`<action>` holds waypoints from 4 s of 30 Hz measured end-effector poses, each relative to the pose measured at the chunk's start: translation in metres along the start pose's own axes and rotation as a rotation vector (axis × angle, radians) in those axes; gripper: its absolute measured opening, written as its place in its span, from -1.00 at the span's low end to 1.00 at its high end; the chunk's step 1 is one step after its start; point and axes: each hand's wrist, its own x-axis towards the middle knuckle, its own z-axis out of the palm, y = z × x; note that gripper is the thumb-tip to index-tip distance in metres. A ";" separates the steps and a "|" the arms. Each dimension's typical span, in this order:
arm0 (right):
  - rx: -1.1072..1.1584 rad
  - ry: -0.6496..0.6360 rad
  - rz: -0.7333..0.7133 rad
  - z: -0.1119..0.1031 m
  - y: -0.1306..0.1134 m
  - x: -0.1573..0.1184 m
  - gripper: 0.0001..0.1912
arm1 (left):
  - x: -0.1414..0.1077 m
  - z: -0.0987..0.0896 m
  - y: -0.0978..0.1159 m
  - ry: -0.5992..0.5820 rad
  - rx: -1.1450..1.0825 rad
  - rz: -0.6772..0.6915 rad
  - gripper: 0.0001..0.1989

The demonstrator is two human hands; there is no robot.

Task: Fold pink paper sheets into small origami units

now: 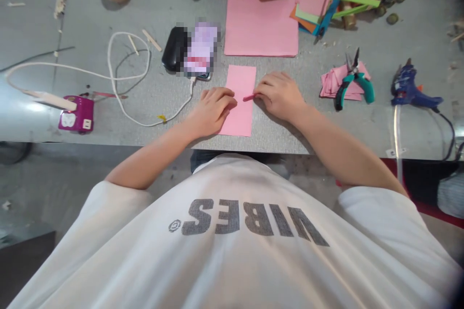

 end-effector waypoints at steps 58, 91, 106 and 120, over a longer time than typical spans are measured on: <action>0.469 -0.271 -0.511 0.004 -0.033 -0.033 -0.68 | -0.006 0.003 -0.009 -0.132 -0.014 0.037 -0.21; 0.020 -0.020 -0.066 -0.006 -0.002 -0.004 -0.56 | -0.006 -0.001 -0.004 -0.120 -0.011 0.017 -0.04; 0.079 -0.002 -0.249 -0.001 0.000 -0.018 -0.53 | -0.007 -0.001 -0.004 -0.139 -0.026 0.026 -0.08; 0.185 -0.036 -0.110 -0.009 -0.003 -0.024 -0.67 | -0.007 -0.005 -0.002 -0.170 -0.039 0.020 -0.10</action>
